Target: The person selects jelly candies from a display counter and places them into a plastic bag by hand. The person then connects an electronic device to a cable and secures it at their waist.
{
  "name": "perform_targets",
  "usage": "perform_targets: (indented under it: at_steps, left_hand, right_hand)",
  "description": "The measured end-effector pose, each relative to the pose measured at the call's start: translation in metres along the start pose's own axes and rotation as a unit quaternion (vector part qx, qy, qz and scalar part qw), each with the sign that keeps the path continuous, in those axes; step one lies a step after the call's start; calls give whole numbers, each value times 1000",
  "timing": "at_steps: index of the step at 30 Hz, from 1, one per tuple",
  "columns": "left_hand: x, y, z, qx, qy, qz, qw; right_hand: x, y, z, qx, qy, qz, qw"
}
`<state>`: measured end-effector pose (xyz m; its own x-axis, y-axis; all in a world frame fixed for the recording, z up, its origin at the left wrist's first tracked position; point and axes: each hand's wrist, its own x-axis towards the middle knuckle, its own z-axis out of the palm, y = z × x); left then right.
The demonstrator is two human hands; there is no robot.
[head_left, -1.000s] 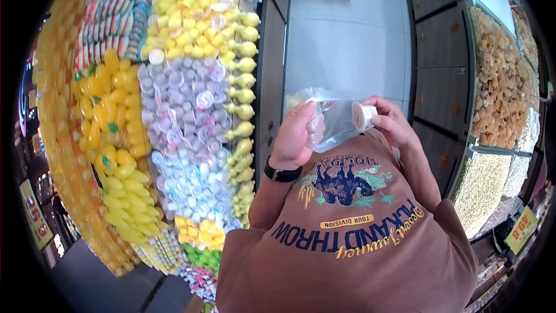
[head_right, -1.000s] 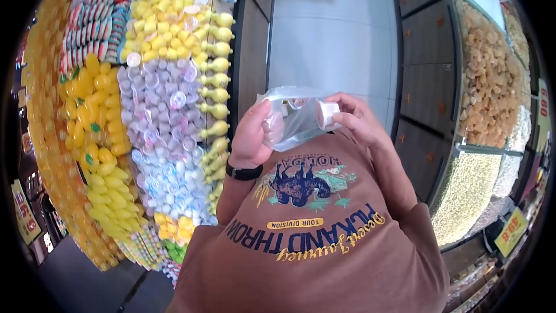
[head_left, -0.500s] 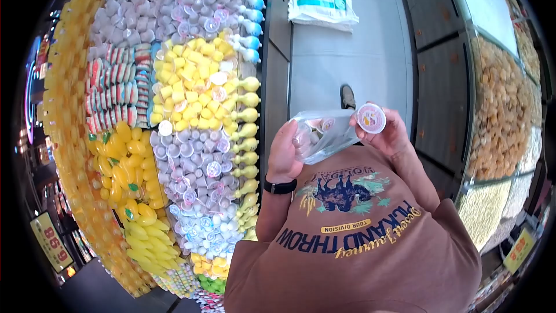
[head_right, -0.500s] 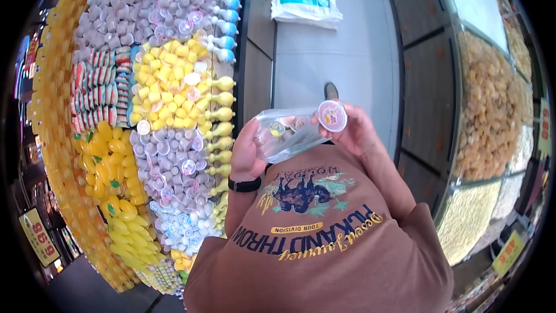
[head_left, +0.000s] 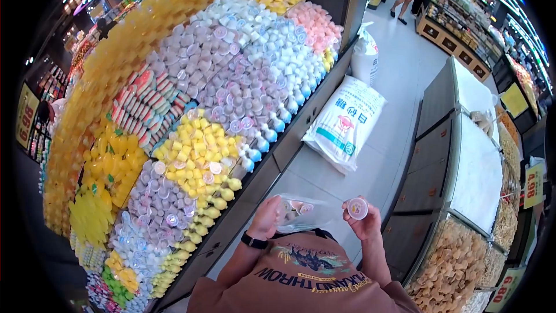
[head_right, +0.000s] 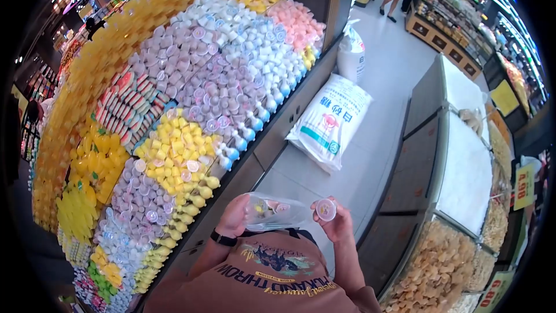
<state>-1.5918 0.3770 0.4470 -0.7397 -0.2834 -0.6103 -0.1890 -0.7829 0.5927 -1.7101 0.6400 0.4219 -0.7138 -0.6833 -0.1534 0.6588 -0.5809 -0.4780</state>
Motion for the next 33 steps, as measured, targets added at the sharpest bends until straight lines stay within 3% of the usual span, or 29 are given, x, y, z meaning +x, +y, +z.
perform_targets:
  at_steps: [2, 3, 9, 11, 14, 18, 22, 28, 33]
  left_hand:
    - [16, 3, 14, -10, 52, -1, 999]
    - [32, 0, -4, 2, -37, -6, 999]
    - [82, 22, 5, 7, -103, -26, 994]
    - [76, 50, 36, 3, -54, -37, 998]
    - [138, 18, -2, -69, -86, -62, 992]
    - [146, 29, -28, -61, -116, -42, 991]
    - [139, 40, -28, -73, 0, -4, 997]
    - [139, 39, -34, -143, 5, 31, 989]
    - [128, 41, -9, -220, 105, 76, 967]
  right_hand:
    - [18, -5, 2, 10, -2, -4, 1000]
    - [28, -6, 3, 24, 0, -1, 1000]
    - [101, 0, 11, 10, -32, 36, 999]
    - [129, -12, 21, -20, -27, 43, 999]
    - [177, -47, 39, -90, -16, 32, 995]
    - [264, -96, 91, -214, -30, 8, 976]
    - [369, -104, 139, -276, -67, -18, 959]
    - [506, -60, 209, -345, -151, 15, 926]
    - [591, -8, 247, -394, -223, 51, 890]
